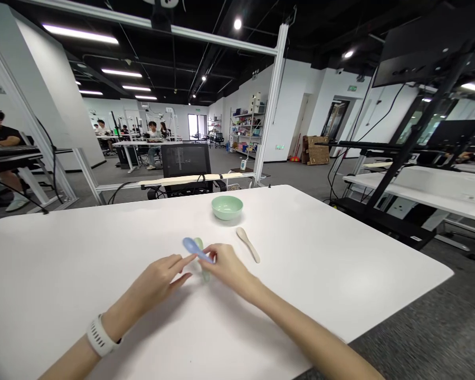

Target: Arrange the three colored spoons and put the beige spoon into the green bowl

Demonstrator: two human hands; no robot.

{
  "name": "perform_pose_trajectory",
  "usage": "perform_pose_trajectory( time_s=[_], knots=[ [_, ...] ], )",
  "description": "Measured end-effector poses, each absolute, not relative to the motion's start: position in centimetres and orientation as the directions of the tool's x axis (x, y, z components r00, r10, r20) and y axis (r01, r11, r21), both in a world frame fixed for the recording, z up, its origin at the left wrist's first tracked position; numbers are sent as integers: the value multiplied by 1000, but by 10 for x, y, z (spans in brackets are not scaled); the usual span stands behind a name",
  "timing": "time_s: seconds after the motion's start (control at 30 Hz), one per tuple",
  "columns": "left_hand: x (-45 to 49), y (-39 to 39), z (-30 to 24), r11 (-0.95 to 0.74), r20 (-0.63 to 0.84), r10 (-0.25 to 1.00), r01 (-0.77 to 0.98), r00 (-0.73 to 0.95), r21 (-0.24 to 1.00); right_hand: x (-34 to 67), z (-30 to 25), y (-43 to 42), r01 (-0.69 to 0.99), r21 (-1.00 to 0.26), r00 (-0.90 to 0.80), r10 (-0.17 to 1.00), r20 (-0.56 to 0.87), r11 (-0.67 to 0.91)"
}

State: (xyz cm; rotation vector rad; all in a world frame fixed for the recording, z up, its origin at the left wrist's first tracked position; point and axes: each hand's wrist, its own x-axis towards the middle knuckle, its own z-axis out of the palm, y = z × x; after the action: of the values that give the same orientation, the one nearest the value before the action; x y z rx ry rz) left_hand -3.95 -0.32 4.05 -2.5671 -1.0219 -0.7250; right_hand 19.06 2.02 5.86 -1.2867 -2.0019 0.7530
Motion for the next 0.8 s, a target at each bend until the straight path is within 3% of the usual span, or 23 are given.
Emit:
perform_pose_trajectory(
  time_s=[0.27,0.37,0.5,0.57,0.7,0.8],
  knots=[
    [-46,4,30,-716,580,513,688,632,-116,159,53,8,345,-933,-394,918,-43,104],
    [-54,8,28,-684,569,586,728,576,-33,163,46,16,424,-881,-364,930,45,209],
    [-61,15,21,-618,519,712,773,472,144,167,34,29,705,-620,-287,938,192,343],
    [-61,20,15,-602,486,733,786,477,137,165,25,33,746,-560,-314,932,179,359],
    [-48,33,2,-610,448,718,792,533,36,163,12,38,667,-627,-373,909,187,403],
    [-34,43,-4,-615,427,715,788,553,10,179,14,47,632,-666,-316,917,245,396]
  ],
)
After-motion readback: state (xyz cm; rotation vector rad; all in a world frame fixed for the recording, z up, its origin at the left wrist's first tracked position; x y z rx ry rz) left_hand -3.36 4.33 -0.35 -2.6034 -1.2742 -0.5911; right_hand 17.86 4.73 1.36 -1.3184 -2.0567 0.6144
